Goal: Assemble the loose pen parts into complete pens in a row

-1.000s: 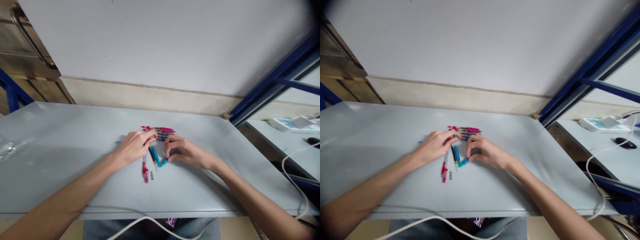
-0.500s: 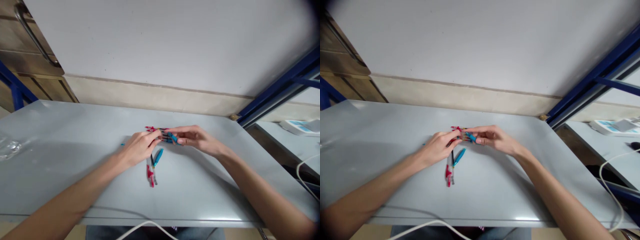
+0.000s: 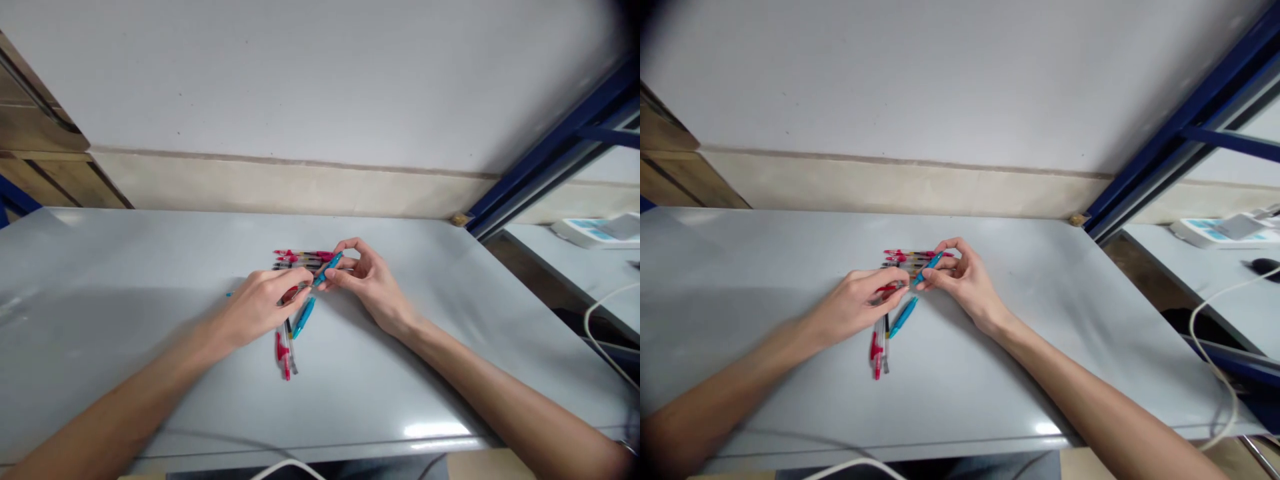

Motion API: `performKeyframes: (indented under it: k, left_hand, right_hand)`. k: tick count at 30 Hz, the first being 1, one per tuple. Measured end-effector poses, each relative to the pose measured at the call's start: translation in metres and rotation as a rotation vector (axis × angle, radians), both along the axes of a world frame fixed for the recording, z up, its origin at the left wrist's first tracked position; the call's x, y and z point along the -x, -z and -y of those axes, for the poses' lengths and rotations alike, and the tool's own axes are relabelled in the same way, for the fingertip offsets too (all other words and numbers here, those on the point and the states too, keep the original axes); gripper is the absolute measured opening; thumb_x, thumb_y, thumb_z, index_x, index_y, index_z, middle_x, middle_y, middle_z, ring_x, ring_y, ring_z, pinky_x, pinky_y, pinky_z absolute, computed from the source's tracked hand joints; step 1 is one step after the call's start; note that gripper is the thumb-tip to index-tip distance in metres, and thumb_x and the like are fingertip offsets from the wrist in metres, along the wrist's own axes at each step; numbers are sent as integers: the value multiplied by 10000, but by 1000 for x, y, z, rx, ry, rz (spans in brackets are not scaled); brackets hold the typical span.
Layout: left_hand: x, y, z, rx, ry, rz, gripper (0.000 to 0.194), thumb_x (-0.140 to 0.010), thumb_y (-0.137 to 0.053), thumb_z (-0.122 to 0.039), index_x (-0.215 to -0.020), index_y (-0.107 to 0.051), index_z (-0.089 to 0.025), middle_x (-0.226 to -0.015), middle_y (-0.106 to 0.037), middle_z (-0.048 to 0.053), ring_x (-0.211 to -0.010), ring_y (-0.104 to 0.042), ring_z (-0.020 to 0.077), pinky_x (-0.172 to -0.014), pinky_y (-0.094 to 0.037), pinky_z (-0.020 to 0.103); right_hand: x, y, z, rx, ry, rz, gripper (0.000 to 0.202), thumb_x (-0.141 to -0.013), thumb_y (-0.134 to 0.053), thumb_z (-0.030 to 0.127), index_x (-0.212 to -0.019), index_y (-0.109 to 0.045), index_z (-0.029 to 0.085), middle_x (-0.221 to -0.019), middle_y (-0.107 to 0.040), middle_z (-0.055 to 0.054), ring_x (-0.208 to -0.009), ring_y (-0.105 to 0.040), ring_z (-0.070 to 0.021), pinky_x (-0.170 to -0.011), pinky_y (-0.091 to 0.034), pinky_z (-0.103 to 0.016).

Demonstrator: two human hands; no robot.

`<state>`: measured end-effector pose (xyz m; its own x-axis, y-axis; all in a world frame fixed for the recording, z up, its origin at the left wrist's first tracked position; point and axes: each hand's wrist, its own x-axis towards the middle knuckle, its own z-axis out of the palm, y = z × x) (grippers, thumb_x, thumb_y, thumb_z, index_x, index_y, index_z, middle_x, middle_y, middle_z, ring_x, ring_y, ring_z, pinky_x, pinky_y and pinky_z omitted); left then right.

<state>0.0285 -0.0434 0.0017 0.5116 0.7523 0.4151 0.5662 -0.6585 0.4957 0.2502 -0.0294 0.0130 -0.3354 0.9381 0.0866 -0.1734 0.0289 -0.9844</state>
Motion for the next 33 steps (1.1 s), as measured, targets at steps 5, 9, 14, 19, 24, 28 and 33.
performKeyframes:
  k: [5, 9, 14, 19, 24, 28, 33]
  left_hand:
    - [1, 1, 0, -23, -4, -39, 89, -978, -556, -228, -1012, -639, -222, -746, -634, -43, -573, -520, 76, -586, -403, 211]
    - [1, 1, -2, -45, -18, -21, 89, -980, -548, -222, -1015, -629, -216, -757, -651, -42, -584, -540, 77, -595, -411, 213]
    - [0, 0, -2, -100, -34, -2, 68, -981, -566, -214, -1003, -631, -212, -791, -685, -39, -593, -565, 79, -612, -419, 220]
    - [1, 0, -3, -124, -15, 5, 86, -1006, -559, -221, -975, -638, -208, -799, -693, -34, -630, -592, 87, -627, -424, 223]
    - [3, 1, -5, -138, -23, 12, 153, -1026, -536, -256, -923, -635, -201, -776, -677, -23, -646, -595, 98, -634, -435, 229]
    - [6, 1, -7, -129, -73, -45, 138, -1029, -524, -264, -957, -624, -203, -788, -681, -12, -639, -613, 112, -614, -457, 234]
    - [-4, -3, 2, -192, -17, -246, 391, -1015, -516, -197, -1400, -453, -232, -1181, -690, 89, -917, -714, 199, -693, -549, 279]
  right_hand:
    - [-1, 5, -2, 5, -11, -11, 401, -809, -828, 312, -1030, -504, 225, -832, -743, -20, -790, -734, -184, -839, -575, -356]
    - [-2, 7, -3, 1, -24, 20, 388, -789, -842, 335, -998, -534, 226, -869, -748, -25, -814, -737, -193, -876, -572, -377]
    - [-1, 4, 0, -48, 12, 142, 322, -806, -822, 392, -901, -578, 205, -750, -721, -17, -716, -720, -184, -736, -559, -314]
    - [1, 1, 2, -171, 102, 351, 327, -892, -719, 476, -790, -656, 172, -527, -572, 32, -474, -490, -98, -498, -385, -243]
    - [-1, 1, 0, -201, 4, 271, 283, -945, -654, 419, -964, -750, 154, -775, -720, -52, -686, -649, -153, -701, -534, -308]
    - [-4, 3, -1, -221, 1, 235, 203, -898, -718, 326, -1023, -753, 171, -917, -762, -76, -792, -714, -182, -775, -574, -337]
    - [4, 5, 9, -494, 36, 404, 92, -902, -705, 212, -970, -764, 197, -964, -775, -55, -864, -723, -203, -812, -570, -343]
